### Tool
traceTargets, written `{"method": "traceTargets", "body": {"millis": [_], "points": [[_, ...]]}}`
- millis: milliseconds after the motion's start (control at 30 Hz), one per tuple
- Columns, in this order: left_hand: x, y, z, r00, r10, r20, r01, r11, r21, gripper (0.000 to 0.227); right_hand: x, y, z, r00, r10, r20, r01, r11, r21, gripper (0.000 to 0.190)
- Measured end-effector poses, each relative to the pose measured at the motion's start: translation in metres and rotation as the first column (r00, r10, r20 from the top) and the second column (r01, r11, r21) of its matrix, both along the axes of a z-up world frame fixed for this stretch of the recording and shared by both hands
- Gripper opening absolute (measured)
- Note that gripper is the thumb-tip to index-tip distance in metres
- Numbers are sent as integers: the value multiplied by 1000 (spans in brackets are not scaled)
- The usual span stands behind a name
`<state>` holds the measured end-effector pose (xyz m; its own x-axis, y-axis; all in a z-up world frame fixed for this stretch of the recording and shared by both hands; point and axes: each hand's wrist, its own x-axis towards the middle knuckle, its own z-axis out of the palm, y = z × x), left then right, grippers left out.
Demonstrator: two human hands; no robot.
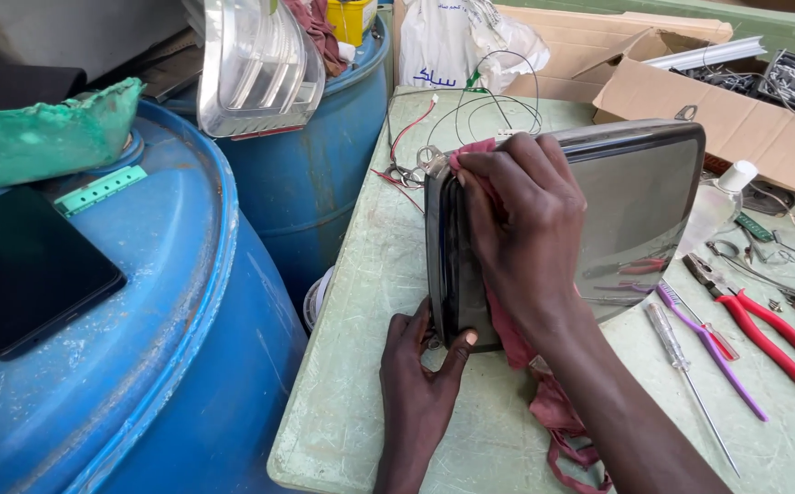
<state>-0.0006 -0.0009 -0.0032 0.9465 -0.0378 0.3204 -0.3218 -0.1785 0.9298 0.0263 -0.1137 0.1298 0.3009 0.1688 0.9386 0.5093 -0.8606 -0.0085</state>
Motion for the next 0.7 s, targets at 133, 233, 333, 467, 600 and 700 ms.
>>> {"method": "traceTargets", "body": {"millis": [133,233,333,467,600,700], "points": [[2,0,0,1000,-16,-20,16,1000,-12,55,-15,6,-19,997,32,-68,-28,998,59,4],[0,1,-2,1000,-7,11,7,1000,8,52,-22,6,-28,991,38,-127,-31,998,58,5],[0,2,0,1000,-3,11,2,1000,20,52,-11,8,-13,991,45,-122,-37,997,65,5],[0,0,1,1000,-16,-11,16,1000,-18,52,5,11,0,998,4,-62,6,988,152,8],[1,1,-3,997,-18,-80,18,1000,-2,51,-17,18,-22,996,5,-92,15,977,212,6],[5,-2,-13,995,43,89,-45,999,14,48,-18,15,-33,995,23,-96,-4,981,193,15]]}}
